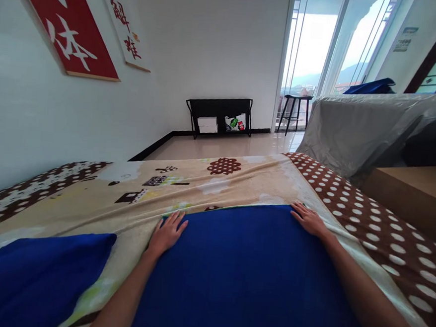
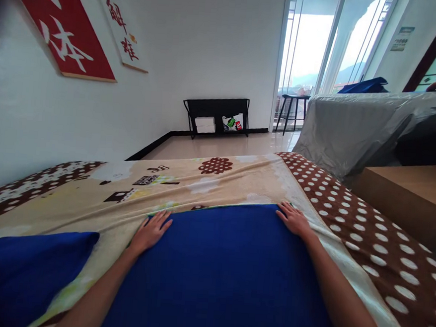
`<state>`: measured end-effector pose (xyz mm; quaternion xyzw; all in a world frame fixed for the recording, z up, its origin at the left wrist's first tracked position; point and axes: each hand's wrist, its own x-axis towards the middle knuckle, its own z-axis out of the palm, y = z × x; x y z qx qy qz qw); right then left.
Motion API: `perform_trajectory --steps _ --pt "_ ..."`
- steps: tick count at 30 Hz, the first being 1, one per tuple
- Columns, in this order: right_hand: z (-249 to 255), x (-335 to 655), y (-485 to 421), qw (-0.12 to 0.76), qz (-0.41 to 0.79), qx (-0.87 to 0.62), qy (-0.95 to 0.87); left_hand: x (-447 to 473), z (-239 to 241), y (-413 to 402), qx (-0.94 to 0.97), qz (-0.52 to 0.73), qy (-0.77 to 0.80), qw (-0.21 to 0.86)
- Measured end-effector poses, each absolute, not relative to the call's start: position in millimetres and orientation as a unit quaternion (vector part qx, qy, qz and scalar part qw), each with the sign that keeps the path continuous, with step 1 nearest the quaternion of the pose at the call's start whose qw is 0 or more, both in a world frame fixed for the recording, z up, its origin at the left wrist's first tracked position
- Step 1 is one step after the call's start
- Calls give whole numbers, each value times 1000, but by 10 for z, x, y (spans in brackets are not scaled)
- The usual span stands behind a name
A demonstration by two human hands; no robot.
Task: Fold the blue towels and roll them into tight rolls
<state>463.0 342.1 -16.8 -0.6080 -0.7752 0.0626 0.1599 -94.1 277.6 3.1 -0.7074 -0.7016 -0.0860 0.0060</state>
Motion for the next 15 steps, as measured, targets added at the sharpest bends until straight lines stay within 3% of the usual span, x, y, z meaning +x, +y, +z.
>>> perform_trajectory --steps 9,15 --pt "-63 4539 3286 173 13 -654 -736 -776 226 2564 -711 -102 -693 56" --pt "-202 4813 1657 145 32 -576 -804 -943 78 759 -771 -79 -631 31"
